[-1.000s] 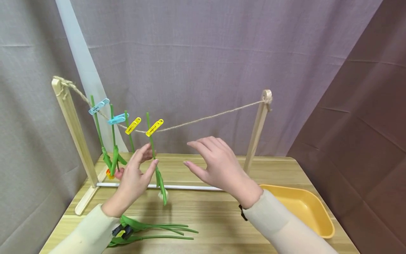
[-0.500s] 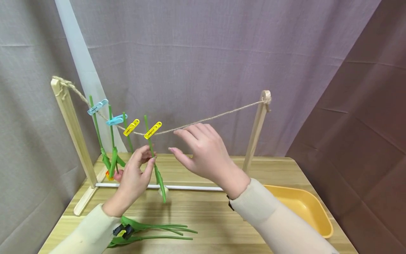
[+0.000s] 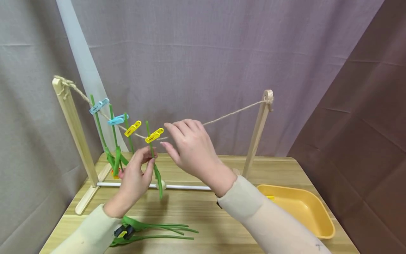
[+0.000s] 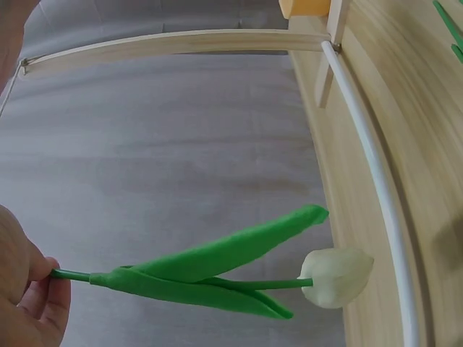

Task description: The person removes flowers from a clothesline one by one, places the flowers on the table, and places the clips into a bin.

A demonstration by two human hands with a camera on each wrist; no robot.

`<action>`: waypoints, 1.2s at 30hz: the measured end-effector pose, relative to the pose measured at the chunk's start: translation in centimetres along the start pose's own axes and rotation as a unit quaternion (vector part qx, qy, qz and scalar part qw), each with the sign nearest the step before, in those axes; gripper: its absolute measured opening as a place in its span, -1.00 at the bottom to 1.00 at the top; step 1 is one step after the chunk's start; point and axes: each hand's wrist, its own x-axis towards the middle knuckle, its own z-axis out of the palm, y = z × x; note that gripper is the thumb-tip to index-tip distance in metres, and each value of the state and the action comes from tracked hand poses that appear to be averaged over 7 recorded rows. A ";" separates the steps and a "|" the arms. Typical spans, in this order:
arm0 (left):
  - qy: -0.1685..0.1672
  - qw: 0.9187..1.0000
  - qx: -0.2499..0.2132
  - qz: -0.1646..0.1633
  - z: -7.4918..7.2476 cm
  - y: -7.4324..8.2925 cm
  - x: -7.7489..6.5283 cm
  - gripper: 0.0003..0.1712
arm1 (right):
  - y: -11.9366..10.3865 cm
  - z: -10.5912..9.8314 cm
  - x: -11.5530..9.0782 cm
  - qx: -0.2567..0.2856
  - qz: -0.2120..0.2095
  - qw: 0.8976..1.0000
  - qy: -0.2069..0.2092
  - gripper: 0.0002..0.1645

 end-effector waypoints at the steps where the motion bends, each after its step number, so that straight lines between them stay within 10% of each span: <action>1: 0.002 1.000 0.002 0.003 0.0 0.0 0.0 -0.62 | -0.1 0.1 0.0 -0.003 0.000 1.000 -0.003 -0.52; 36: 0.001 1.000 0.016 0.023 0.0 -0.1 -0.2 -0.62 | -1.4 1.1 0.7 0.014 0.034 0.999 0.020 -0.74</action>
